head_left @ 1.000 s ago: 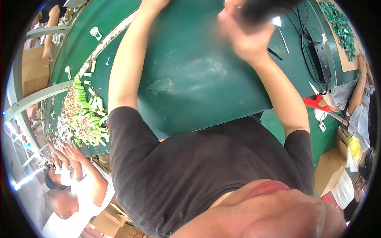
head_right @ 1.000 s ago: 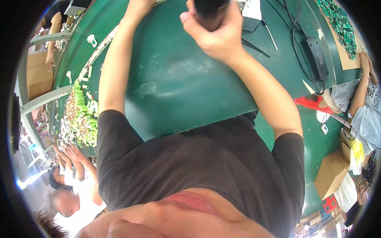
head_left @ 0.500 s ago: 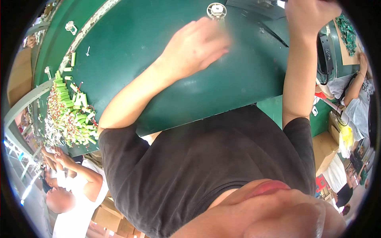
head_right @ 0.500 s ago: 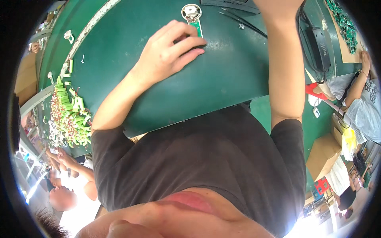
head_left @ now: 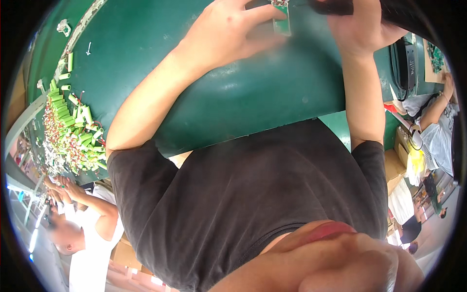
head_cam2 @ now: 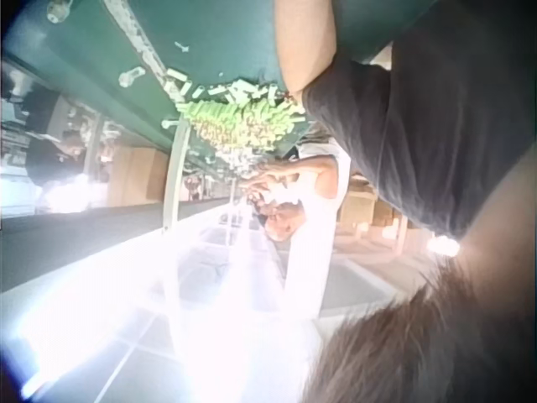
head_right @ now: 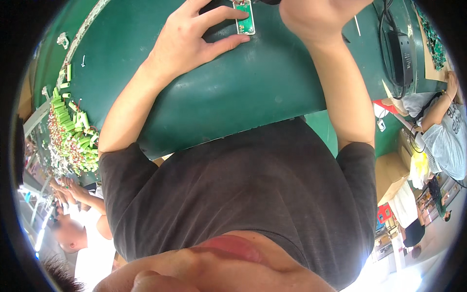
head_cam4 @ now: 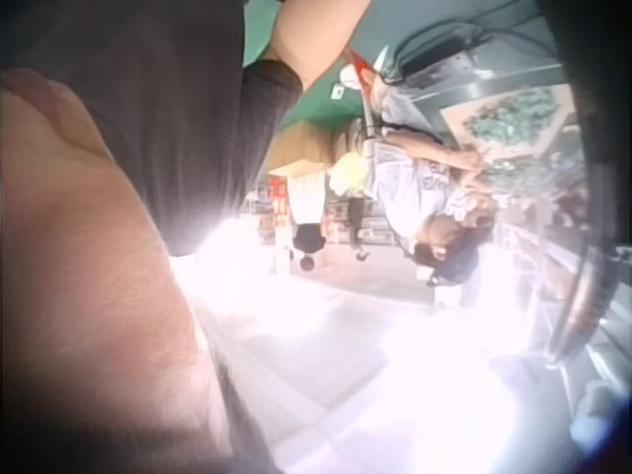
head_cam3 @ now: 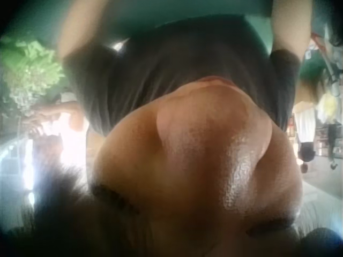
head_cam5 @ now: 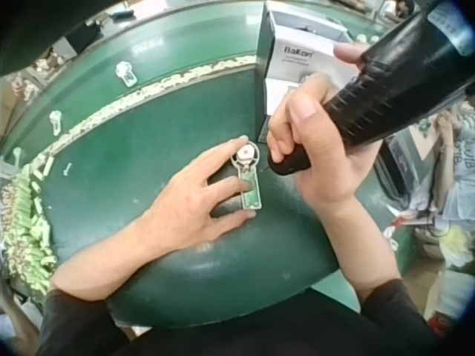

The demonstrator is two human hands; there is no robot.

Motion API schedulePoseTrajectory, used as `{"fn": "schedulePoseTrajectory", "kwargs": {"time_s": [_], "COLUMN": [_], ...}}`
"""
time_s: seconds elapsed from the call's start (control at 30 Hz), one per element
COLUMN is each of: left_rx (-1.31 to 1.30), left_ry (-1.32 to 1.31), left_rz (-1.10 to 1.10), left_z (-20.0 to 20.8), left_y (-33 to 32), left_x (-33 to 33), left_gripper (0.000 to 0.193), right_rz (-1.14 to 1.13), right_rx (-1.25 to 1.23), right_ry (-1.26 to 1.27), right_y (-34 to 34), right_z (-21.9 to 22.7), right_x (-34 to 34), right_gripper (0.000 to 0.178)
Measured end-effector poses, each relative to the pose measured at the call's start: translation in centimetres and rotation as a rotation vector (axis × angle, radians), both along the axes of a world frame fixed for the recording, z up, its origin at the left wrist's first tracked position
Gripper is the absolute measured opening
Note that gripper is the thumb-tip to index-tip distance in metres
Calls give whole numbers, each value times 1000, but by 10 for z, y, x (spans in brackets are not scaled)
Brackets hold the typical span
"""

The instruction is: Assembling components onto circuit boards using an electric screwdriver.

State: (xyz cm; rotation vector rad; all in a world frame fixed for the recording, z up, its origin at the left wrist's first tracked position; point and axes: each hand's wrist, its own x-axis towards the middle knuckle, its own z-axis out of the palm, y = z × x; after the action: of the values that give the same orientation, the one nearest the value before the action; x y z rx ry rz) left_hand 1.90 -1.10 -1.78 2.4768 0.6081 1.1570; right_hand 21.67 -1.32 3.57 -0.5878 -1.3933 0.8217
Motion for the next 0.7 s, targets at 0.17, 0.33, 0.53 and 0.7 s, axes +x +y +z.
{"fn": "schedulePoseTrajectory", "kwargs": {"time_s": [0.17, 0.33, 0.53, 0.7], "left_rx": [-33, -72, -140, -228], "left_ry": [20, 40, 128, 193], "left_rz": [-21, -5, 10, 39], "left_z": [2, 0, 13, 24], "left_y": [1, -1, -4, -7], "left_x": [-1, -2, -2, -6], "left_gripper": [26, 25, 25, 24], "right_rz": [-36, -120, -22, 38], "right_rx": [-13, 180, -6, 30], "right_ry": [-36, -406, -144, -126], "right_y": [-3, 5, -2, 2], "right_z": [-4, -7, -13, -10], "right_x": [-7, 1, -8, -16], "right_gripper": [56, 55, 55, 56]}}
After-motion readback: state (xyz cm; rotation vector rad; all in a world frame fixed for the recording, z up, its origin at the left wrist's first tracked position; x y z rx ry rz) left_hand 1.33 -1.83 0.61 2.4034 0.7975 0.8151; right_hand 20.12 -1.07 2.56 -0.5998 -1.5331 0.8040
